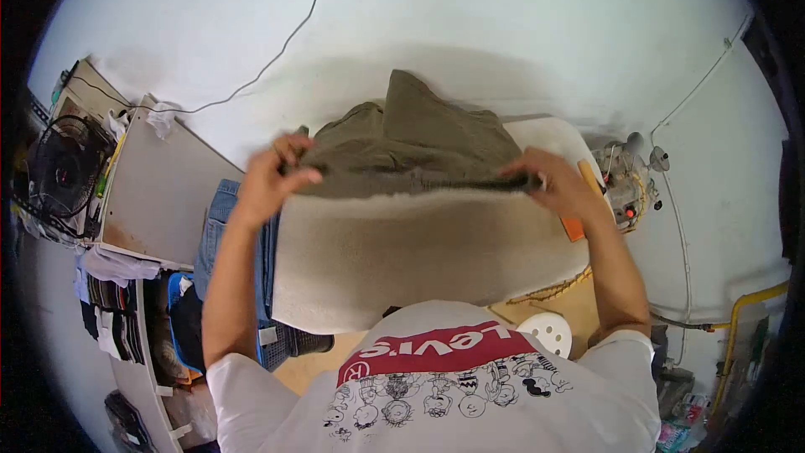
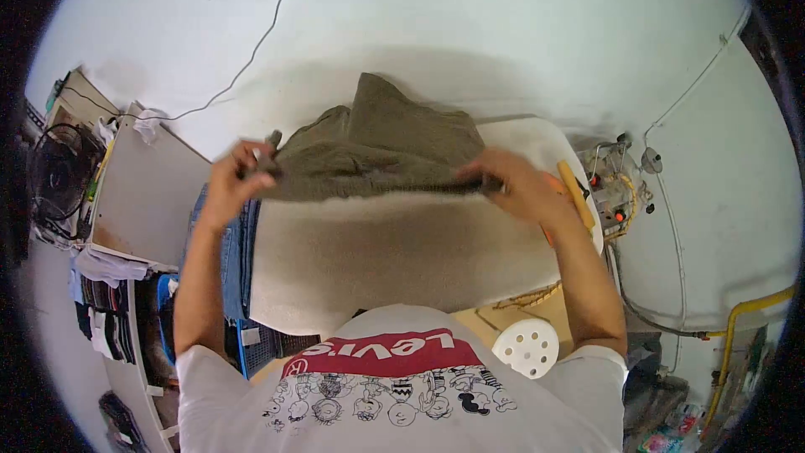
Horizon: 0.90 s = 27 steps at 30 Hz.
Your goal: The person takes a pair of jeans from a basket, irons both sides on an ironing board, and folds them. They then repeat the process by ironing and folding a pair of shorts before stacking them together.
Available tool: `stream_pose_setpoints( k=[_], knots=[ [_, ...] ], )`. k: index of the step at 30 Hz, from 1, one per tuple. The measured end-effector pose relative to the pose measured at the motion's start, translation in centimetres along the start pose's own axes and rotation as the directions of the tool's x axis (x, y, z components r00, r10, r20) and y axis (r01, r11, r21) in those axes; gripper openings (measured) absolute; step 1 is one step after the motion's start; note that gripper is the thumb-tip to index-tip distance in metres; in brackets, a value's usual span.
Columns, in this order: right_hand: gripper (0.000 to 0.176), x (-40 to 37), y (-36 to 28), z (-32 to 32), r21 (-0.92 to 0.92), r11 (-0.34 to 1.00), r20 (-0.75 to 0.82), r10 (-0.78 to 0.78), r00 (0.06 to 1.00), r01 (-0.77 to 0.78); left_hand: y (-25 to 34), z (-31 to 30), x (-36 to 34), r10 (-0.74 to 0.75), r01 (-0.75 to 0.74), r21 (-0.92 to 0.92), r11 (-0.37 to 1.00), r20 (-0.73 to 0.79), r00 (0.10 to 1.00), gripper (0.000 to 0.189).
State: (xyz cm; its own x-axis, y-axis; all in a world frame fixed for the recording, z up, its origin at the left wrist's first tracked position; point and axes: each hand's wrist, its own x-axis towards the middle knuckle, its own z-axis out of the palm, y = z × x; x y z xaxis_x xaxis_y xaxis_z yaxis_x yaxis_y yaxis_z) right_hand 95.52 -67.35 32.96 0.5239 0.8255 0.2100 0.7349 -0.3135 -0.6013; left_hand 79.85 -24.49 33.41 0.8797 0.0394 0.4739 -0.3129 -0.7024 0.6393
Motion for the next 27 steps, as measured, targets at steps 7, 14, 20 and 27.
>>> stream_pose_setpoints(
  k=[7, 14, 20, 27],
  knots=[
    [0.042, -11.8, 5.0, 14.6, -0.077, 0.974, 0.330, 0.228, 0.916, -0.214, -4.7, 11.3, -18.4, -0.219, 0.127, 0.225, 0.966, 0.452, 0.865, 0.055],
    [0.032, -14.3, 5.9, 15.8, 0.136, 0.866, 0.377, 0.404, 0.833, -0.482, -2.3, 11.8, -22.3, -0.422, 0.436, 0.093, 0.895, 0.487, 0.764, 0.045],
    [0.026, -10.2, 11.2, 14.0, 0.030, 0.867, -0.110, 0.497, 0.861, -0.497, -2.2, 14.7, -19.7, -0.450, 0.481, 0.052, 0.875, 0.450, 0.771, 0.023],
    [0.048, -13.1, 18.4, 0.9, -0.251, 0.620, -0.607, 0.497, 0.620, -0.743, -6.2, 14.7, -15.2, -0.382, 0.379, 0.091, 0.921, 0.012, 0.924, 0.011]
  ],
)
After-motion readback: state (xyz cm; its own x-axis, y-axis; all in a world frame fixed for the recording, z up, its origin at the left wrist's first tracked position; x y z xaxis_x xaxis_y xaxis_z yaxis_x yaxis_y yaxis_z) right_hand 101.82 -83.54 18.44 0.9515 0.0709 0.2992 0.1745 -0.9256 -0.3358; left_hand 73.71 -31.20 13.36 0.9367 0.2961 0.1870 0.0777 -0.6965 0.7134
